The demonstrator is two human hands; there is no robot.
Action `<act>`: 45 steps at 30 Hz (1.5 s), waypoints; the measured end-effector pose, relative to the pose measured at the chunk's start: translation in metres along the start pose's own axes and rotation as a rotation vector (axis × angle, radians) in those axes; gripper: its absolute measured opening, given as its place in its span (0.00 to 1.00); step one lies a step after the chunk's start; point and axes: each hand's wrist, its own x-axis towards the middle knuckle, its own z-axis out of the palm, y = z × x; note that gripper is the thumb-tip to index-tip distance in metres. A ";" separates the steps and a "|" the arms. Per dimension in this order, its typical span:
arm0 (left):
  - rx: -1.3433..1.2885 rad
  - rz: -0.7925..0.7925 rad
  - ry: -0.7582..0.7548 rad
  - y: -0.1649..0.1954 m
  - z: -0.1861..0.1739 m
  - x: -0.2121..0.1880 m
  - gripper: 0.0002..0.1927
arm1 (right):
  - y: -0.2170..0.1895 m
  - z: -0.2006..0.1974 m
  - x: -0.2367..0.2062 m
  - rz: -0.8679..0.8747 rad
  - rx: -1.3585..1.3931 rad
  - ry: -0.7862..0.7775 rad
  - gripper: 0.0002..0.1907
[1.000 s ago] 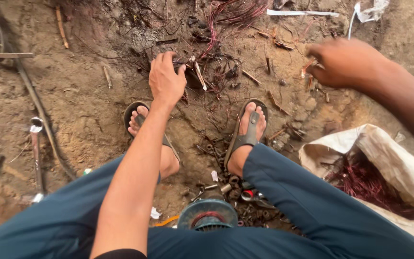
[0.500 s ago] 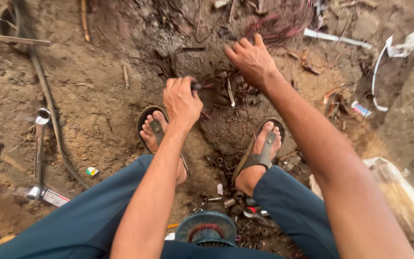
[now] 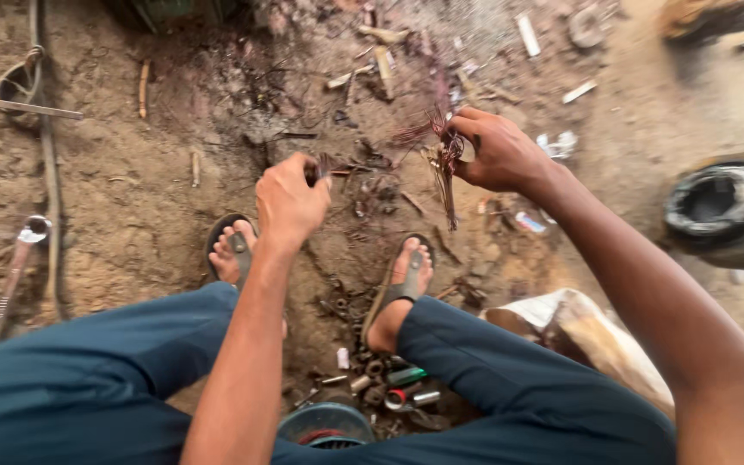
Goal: The person sits on the ground and repeatedly picks up bundles of reddish wires, untangles them by hand, and places them into a white sack. The person also handles a metal bucket containing additional wires and debris.
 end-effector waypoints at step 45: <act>-0.089 -0.136 -0.203 0.074 -0.064 -0.032 0.28 | -0.083 -0.019 -0.099 0.311 0.177 0.098 0.15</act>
